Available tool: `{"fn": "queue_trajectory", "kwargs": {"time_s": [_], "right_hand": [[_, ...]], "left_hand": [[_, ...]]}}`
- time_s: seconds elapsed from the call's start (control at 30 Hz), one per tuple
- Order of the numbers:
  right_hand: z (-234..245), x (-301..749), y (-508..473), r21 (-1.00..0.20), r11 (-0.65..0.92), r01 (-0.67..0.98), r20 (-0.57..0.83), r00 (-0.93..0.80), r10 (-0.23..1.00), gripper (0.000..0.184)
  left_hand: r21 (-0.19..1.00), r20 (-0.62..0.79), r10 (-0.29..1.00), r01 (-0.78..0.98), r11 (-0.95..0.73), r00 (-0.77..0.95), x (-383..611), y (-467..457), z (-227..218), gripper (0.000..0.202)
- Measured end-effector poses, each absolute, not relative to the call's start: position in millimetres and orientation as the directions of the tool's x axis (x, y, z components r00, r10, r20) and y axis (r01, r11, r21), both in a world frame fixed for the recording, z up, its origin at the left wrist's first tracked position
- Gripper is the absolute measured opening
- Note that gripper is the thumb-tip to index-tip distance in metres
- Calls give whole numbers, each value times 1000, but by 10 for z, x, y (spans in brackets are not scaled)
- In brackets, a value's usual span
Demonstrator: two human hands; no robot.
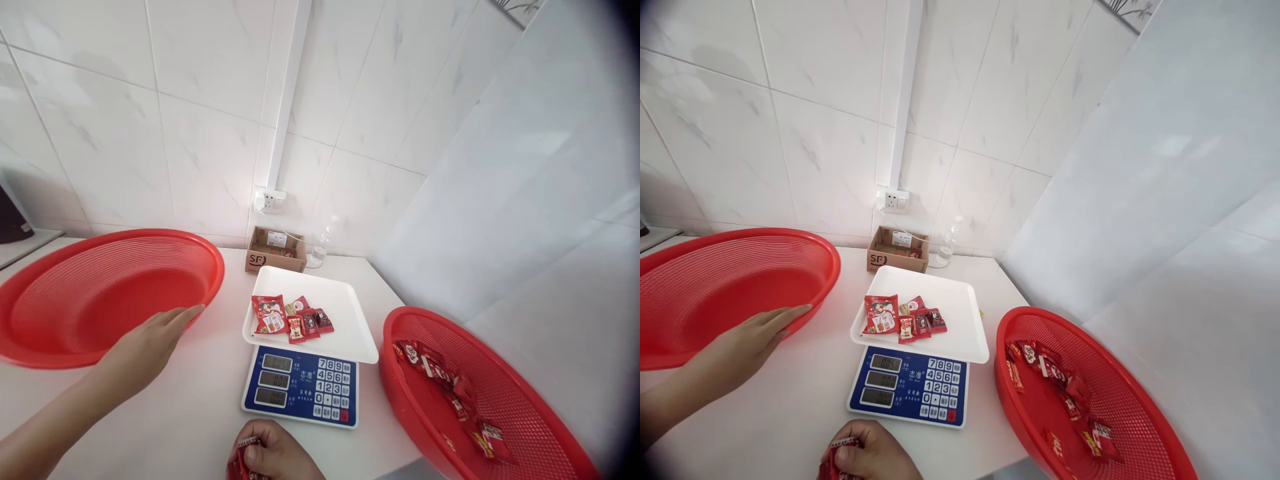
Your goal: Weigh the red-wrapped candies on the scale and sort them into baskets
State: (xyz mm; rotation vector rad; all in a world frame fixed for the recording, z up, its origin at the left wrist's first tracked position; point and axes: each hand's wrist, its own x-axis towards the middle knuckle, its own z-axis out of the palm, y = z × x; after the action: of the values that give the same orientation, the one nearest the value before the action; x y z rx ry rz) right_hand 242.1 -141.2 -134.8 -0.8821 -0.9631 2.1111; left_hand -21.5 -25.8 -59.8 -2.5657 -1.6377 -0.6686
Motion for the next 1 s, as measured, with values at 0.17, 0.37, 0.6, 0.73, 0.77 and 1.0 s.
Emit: {"fn": "queue_trajectory", "kwargs": {"time_s": [0.17,0.37,0.6,0.73,0.77,1.0], "right_hand": [[-1377,2415,-1404,-823,-503,-264,-288,-569,770,65],[-1382,2436,-1388,-846,-483,-224,-291,-565,772,65],[-1496,2423,-1389,-838,-477,-264,-274,-552,788,67],[-1590,2380,-1375,-842,-451,-296,-238,-546,803,68],[-1602,2376,-1371,-843,-447,-300,-231,-548,804,67],[-1622,2392,-1364,-837,-455,-304,-235,-552,800,67]], "left_hand": [[172,337,826,833,-526,452,82,-218,-502,46],[121,319,693,698,-706,646,583,-156,-305,37],[46,188,633,637,-769,751,1052,-90,-215,22],[23,144,672,676,-736,727,1058,-31,-197,9],[27,144,688,692,-721,711,1031,-16,-195,7],[112,239,751,751,-651,615,766,53,-181,34]]}}
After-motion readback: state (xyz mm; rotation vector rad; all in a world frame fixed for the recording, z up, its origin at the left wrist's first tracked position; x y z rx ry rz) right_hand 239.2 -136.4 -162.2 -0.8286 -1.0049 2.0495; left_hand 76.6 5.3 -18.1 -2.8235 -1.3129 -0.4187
